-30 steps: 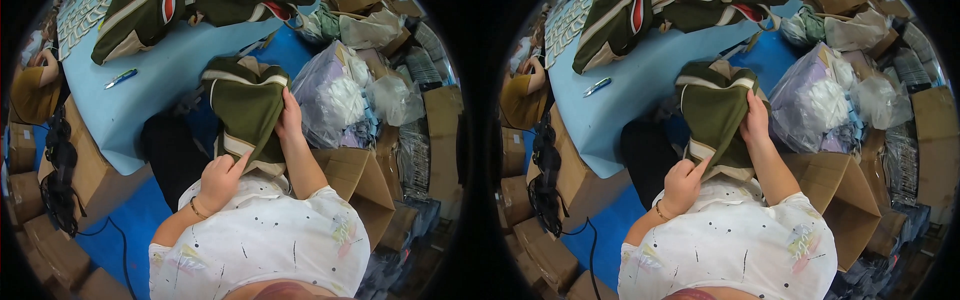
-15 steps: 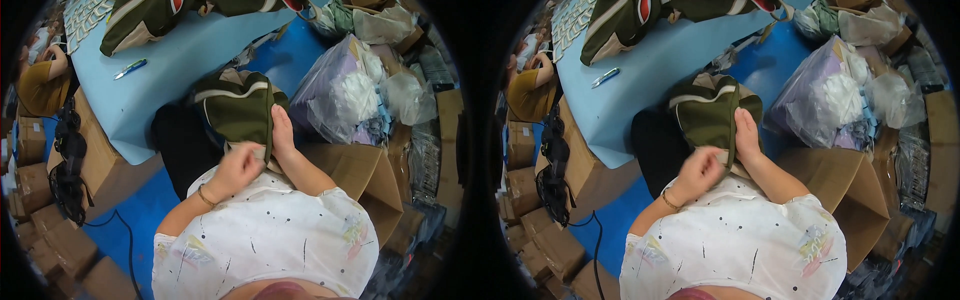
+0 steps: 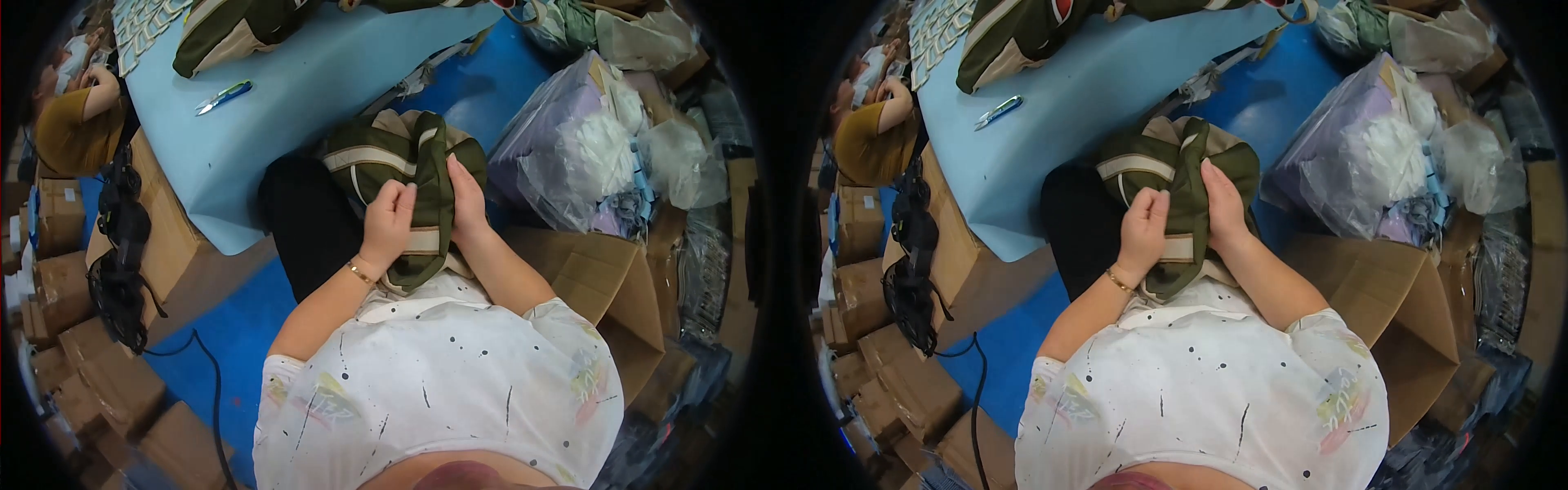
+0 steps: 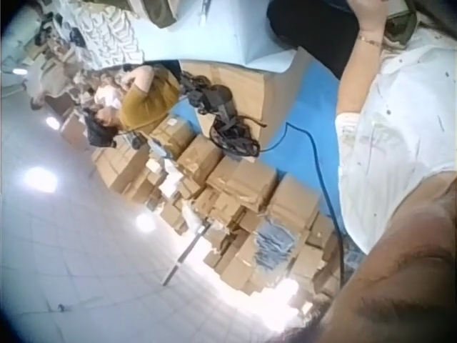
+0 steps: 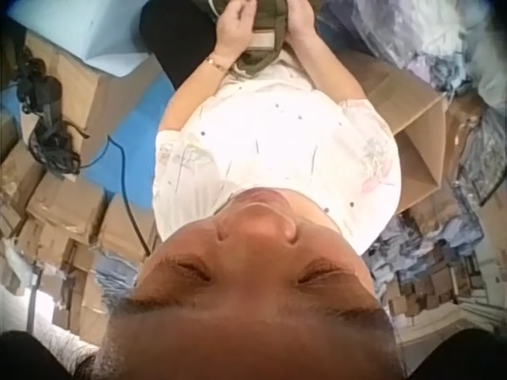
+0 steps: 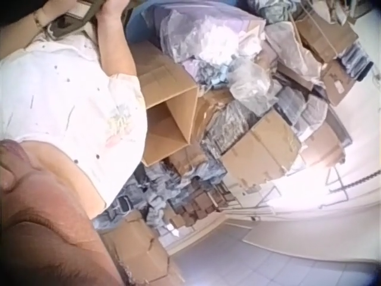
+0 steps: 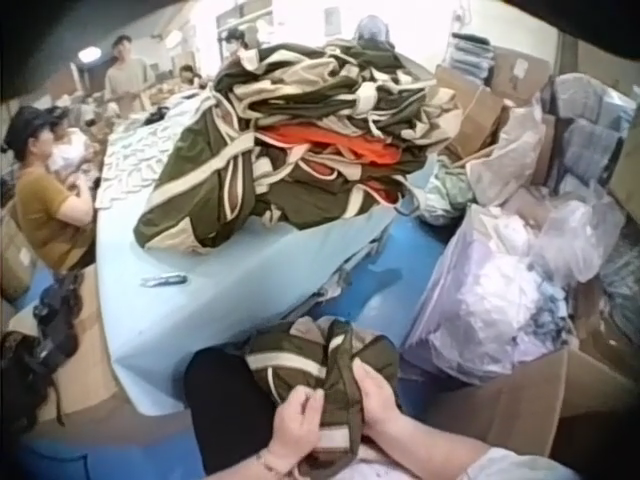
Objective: Trimming loose threads and inspecting canvas bags in a textile workshop.
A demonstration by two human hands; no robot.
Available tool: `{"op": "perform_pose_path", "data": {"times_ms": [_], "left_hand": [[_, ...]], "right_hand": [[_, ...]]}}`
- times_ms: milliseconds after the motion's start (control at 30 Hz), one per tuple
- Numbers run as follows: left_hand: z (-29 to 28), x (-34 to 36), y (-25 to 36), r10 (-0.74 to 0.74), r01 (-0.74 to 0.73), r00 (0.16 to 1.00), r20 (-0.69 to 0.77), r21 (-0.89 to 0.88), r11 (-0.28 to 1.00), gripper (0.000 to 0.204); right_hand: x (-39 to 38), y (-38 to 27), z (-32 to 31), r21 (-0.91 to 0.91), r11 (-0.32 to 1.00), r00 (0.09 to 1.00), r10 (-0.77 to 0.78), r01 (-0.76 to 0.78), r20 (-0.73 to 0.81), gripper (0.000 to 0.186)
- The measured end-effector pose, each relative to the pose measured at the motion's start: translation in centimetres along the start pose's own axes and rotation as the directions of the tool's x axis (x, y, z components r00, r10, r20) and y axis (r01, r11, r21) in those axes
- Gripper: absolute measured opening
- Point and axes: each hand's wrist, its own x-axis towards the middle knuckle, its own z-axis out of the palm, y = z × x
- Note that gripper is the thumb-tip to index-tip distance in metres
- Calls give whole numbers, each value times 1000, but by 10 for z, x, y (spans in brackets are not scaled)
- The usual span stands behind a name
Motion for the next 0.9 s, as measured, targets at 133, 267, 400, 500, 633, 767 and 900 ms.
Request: {"op": "perform_pose_path", "data": {"times_ms": [133, 267, 400, 500, 633, 767, 900], "left_hand": [[-7, 2, -7, -144, 159, 987, 68, -345, 925, 25], [-8, 2, -1, -237, 266, 963, 127, -565, 781, 24], [-11, -1, -3, -311, 326, 940, 143, -647, 690, 21], [-21, -4, 8, -232, 275, 960, 159, -351, 895, 18], [-23, -4, 8, 82, -86, 994, 72, 59, 995, 13], [-27, -4, 14, 51, -52, 998, 22, 11, 999, 16], [-28, -8, 13, 114, -112, 993, -22, 81, 990, 13]], "right_hand": [[6, 8, -14, -11, 1000, 999, 12, -12, 43, 28], [11, 12, -20, -10, 999, 999, 36, -36, 21, 28], [13, 14, -22, -23, 998, 997, 62, -61, 35, 28], [8, 9, -16, -30, 998, 996, 62, -60, 58, 28], [1, 4, 0, -185, 982, 998, 17, -27, -57, 27], [2, 1, -10, -604, 759, 967, -143, 243, 210, 26], [2, 1, -6, -438, 883, 981, -111, 170, 156, 25]]}}
